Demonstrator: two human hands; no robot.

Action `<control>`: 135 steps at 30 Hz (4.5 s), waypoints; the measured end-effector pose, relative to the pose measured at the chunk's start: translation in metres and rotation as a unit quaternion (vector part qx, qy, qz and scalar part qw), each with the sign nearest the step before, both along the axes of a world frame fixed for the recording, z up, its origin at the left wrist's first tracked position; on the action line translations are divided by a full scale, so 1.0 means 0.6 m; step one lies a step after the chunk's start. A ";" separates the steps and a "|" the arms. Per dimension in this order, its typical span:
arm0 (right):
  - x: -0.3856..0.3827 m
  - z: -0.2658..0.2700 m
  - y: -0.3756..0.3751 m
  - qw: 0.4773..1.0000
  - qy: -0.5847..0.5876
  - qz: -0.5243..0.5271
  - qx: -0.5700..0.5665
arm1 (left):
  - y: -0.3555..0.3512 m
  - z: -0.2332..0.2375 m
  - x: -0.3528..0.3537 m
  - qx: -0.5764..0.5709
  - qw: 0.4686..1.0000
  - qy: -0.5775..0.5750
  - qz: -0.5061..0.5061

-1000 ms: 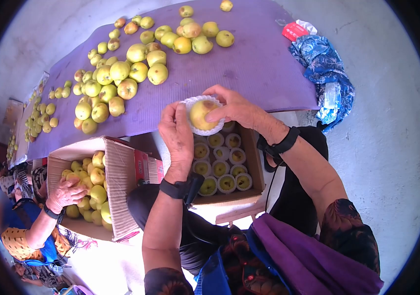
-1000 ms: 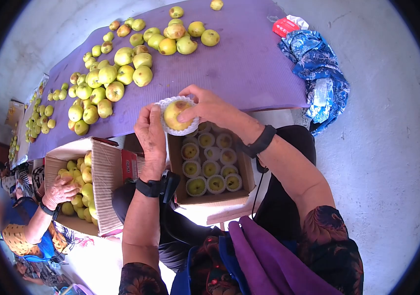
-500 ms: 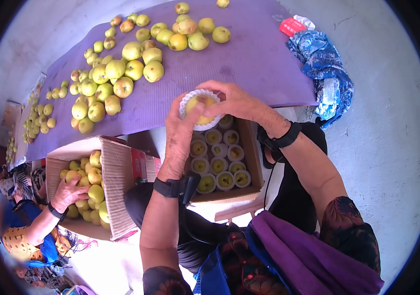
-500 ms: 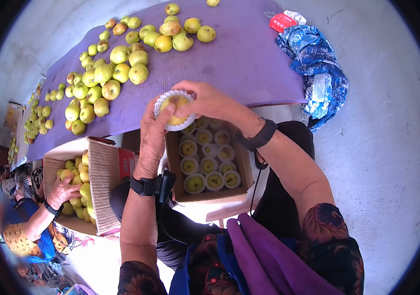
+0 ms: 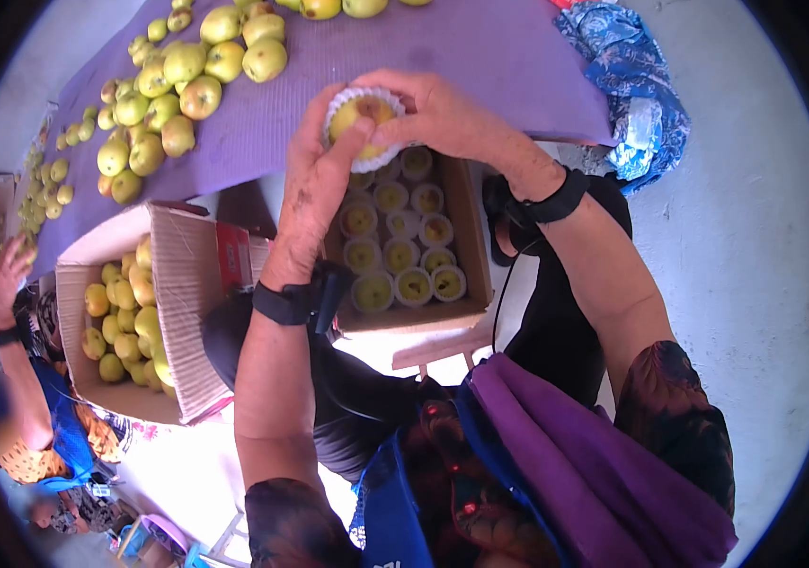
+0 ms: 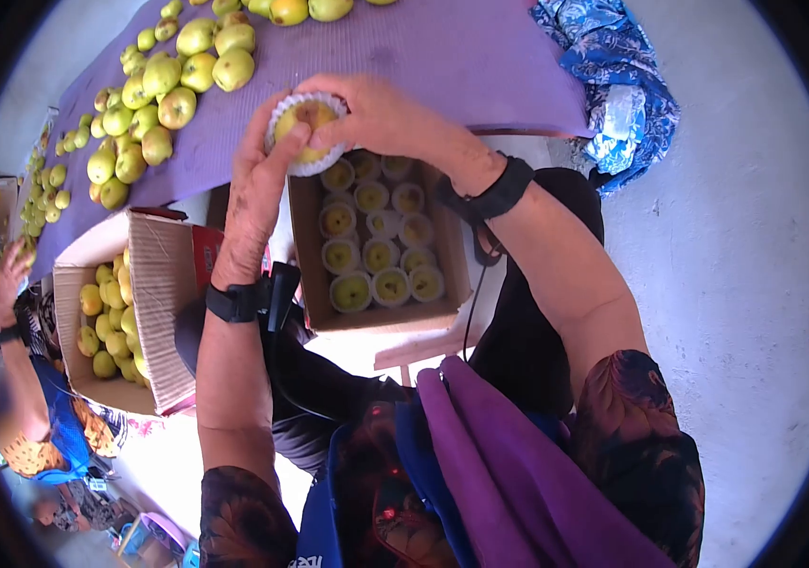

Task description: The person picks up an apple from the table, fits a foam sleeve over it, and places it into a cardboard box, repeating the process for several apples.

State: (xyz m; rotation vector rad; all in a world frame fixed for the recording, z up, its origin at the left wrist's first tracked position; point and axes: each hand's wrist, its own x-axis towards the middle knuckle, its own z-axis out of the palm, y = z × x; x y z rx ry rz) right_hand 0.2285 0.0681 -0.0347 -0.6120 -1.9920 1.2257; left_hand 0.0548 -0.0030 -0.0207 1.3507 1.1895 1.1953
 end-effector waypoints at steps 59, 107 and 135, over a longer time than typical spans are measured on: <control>-0.011 -0.393 -0.007 0.800 -0.505 0.011 -0.324 | 0.002 0.066 -0.085 0.157 0.956 -0.131 0.212; -0.040 -0.468 -0.096 0.799 -0.471 0.106 -0.357 | 0.000 0.070 -0.071 0.096 0.971 -0.127 0.176; -0.062 -0.377 -0.073 0.823 -0.551 0.046 -0.128 | 0.012 0.064 -0.102 0.070 0.957 -0.180 0.216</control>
